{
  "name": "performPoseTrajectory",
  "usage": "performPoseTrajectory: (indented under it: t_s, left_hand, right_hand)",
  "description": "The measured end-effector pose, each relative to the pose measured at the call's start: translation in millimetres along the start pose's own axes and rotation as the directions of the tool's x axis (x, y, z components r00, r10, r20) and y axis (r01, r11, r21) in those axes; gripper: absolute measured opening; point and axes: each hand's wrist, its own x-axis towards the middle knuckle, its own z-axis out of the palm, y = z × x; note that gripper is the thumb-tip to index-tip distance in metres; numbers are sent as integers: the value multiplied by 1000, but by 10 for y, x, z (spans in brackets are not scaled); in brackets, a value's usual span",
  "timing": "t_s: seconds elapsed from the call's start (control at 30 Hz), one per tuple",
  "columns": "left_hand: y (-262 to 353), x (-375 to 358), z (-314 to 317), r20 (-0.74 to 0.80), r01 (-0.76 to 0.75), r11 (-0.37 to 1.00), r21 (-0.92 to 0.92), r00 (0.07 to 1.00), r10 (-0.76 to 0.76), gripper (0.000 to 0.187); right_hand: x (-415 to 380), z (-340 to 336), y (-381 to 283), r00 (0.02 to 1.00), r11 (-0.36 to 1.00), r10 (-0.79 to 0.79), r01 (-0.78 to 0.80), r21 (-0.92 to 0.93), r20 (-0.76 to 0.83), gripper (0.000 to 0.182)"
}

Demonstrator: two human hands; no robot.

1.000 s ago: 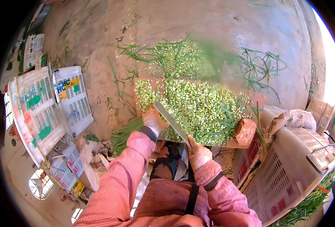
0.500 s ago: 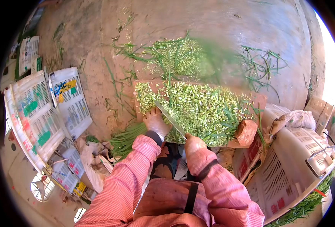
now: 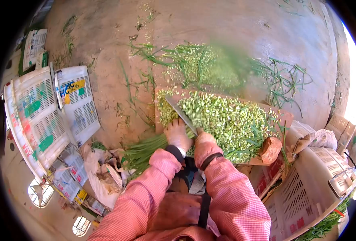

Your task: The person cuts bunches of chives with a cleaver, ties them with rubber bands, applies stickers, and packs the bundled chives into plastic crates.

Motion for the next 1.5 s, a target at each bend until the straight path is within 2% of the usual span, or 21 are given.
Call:
performPoseTrajectory:
  t_s: [0.23, 0.27, 0.33, 0.43, 0.47, 0.5, 0.53, 0.6, 0.67, 0.73, 0.8, 0.93, 0.97, 1.03, 1.07, 1.17, 1.23, 1.27, 1.3, 1.4, 1.5]
  left_hand:
    - [-739, -649, -587, -311, -321, 848, -422, 930, 198, 78]
    - [-823, -794, -704, -425, -430, 766, -478, 876, 227, 78]
    - [-757, -1251, -1242, -560, -561, 715, -418, 778, 284, 77]
    - [-453, -2044, -1817, -724, -756, 612, -232, 554, 410, 76]
    - [-330, -2328, -1908, -725, -787, 599, -149, 499, 475, 76]
    - [-247, -2575, -1927, -673, -780, 621, 73, 421, 608, 75]
    - [-169, -2825, -1933, -589, -742, 604, 291, 358, 724, 75]
    - [-116, -3460, -1983, -689, -683, 731, -3, 531, 494, 79]
    - [-261, -4039, -2100, -632, -528, 661, -533, 768, 103, 98]
    - [-425, -3946, -2019, -172, -152, -182, -971, 980, 96, 89]
    - [-441, -3694, -1795, -258, 41, -855, -517, 945, 201, 81]
    - [-336, -3278, -2279, -438, -220, -939, -266, 895, -86, 63]
    - [-412, -3217, -2276, -466, -286, -938, -197, 869, -167, 53]
    - [-586, -3129, -2380, -430, -357, -918, -172, 866, -256, 52]
    - [-657, -3098, -2452, -377, -425, -892, -154, 860, -344, 52]
    - [-782, -3005, -2524, -453, -453, -889, -73, 809, -375, 50]
    - [-833, -3059, -2613, -273, -584, -806, -94, 794, -544, 46]
    - [-867, -3065, -2606, -280, -585, -807, -81, 790, -545, 46]
    - [-935, -3028, -2606, -300, -594, -798, -95, 782, -546, 45]
    - [-1090, -3036, -2350, -263, -546, -820, -169, 827, -496, 42]
    - [-988, -2979, -2364, -226, -477, -848, -232, 874, -430, 44]
  right_hand:
    - [-1143, -828, 547, 852, 869, -477, 420, -262, -217, 79]
    - [-1292, -744, 672, 919, 886, -393, 373, 276, 19, 77]
    - [-1751, -811, 692, 716, 516, -367, -374, 770, 594, 78]
    - [-2257, -769, 331, 275, 358, -714, -648, 672, 645, 89]
    - [-2286, -715, 215, 385, 248, -671, -689, 681, 634, 81]
    - [-2344, -774, 205, 229, 253, -683, -816, 519, 693, 74]
    - [-2564, -949, 121, 195, 350, -656, -778, 522, 730, 68]
    - [-3145, -1386, -90, 274, 601, -580, -492, 630, 767, 57]
    - [-3359, -1605, -158, 108, 695, -652, -311, 648, 751, 62]
    - [-3520, -1737, -184, 31, 749, -639, -202, 631, 769, 60]
    - [-3762, -1711, -242, 0, 780, -619, -114, 615, 786, 63]
    - [-4173, -2164, -547, 383, 735, -643, 551, 395, 663, 84]
    - [-4439, -2492, -588, 570, 638, -764, 739, 219, 301, 79]
    - [-4718, -2994, -548, 1, 62, -803, 995, -82, -596, 67]
    - [-4796, -2975, -545, -10, 56, -792, 995, -88, -611, 67]
    - [-4673, -2168, -252, -524, -233, -794, 731, -641, -309, 61]
    - [-3975, -1297, 185, -398, -253, -917, 642, -724, -33, 62]
    - [-3843, -1256, 511, 178, -32, -937, 812, -582, 301, 57]
    - [-3769, -1497, 377, 161, -50, -942, 799, -599, 294, 57]
    - [-4129, -2107, 211, 682, 593, -731, 661, -461, 37, 49]
    - [-4787, -2347, -252, -168, 45, -907, 872, -487, -385, 58]
